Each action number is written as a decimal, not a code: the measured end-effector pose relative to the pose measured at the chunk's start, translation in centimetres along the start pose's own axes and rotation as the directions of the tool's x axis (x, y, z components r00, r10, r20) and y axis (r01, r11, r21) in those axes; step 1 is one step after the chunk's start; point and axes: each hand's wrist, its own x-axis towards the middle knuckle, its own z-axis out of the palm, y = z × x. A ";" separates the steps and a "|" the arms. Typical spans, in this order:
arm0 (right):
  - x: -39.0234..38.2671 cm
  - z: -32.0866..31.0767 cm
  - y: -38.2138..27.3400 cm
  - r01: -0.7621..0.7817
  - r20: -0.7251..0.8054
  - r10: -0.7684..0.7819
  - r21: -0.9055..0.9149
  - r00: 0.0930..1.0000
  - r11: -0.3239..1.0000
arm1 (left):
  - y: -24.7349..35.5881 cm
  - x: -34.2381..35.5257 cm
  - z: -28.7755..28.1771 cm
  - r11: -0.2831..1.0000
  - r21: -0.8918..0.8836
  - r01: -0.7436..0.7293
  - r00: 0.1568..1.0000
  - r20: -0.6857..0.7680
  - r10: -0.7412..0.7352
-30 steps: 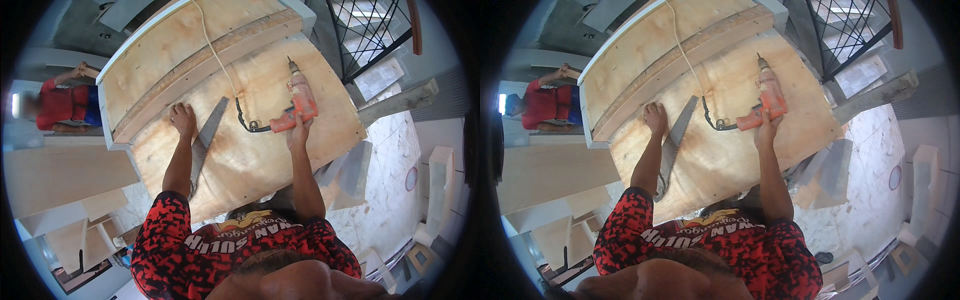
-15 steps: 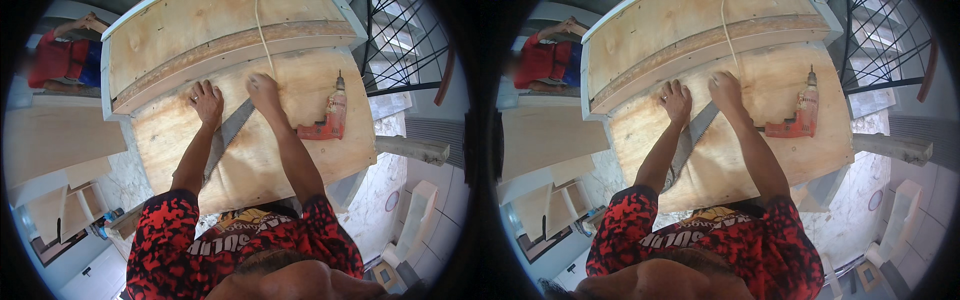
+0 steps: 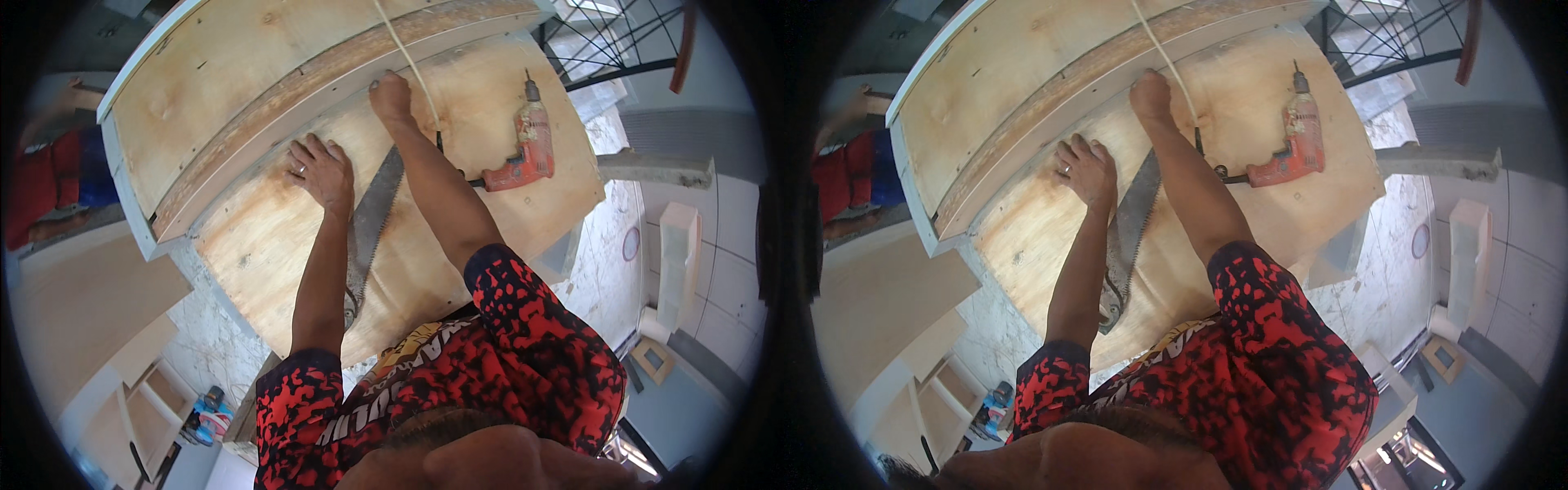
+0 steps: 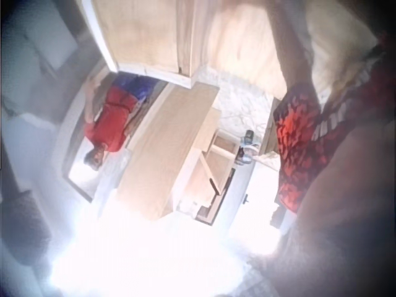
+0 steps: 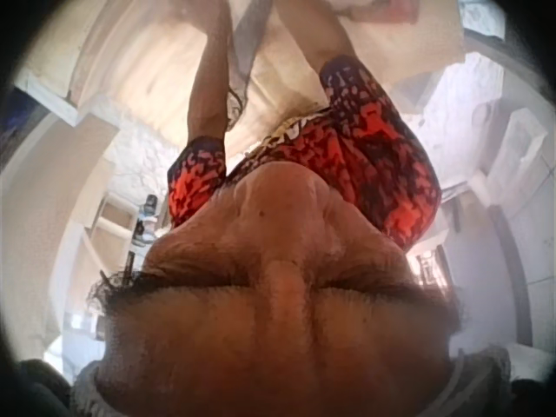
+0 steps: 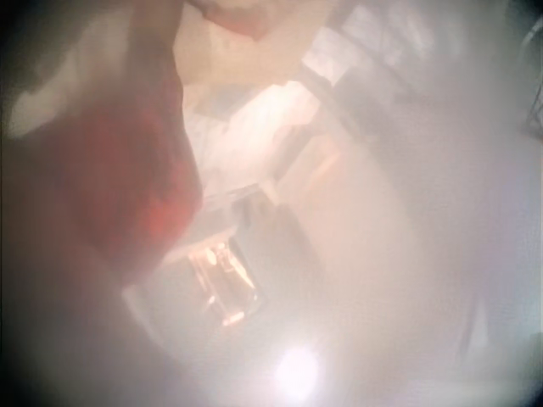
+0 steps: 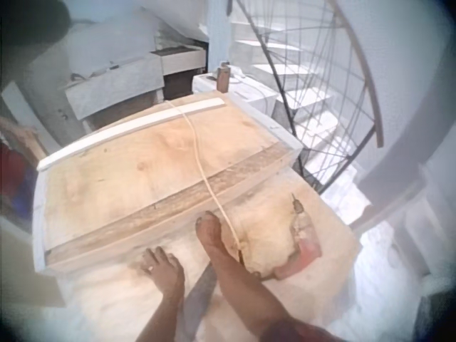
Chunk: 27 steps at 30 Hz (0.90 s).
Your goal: The person uses an electric drill to drill multiple holes into a wooden board supported on a workbench, using a plastic guide strip to position the drill bit.
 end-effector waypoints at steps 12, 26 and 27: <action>-3.8 -2.7 -4.0 0.238 -0.025 -0.237 0.132 0.971 0.962 | -0.3 0.1 -0.1 1.000 -0.014 0.011 1.000 0.022 -0.011; 18.8 -15.4 -1.2 0.398 -0.337 -0.363 0.037 0.869 0.917 | -0.2 0.2 -0.8 0.999 -0.005 0.033 0.995 0.097 -0.033; 19.3 -17.6 1.7 0.283 -0.244 -0.324 -0.190 0.914 0.940 | -0.3 0.1 -0.8 0.999 0.014 0.046 0.994 0.101 -0.047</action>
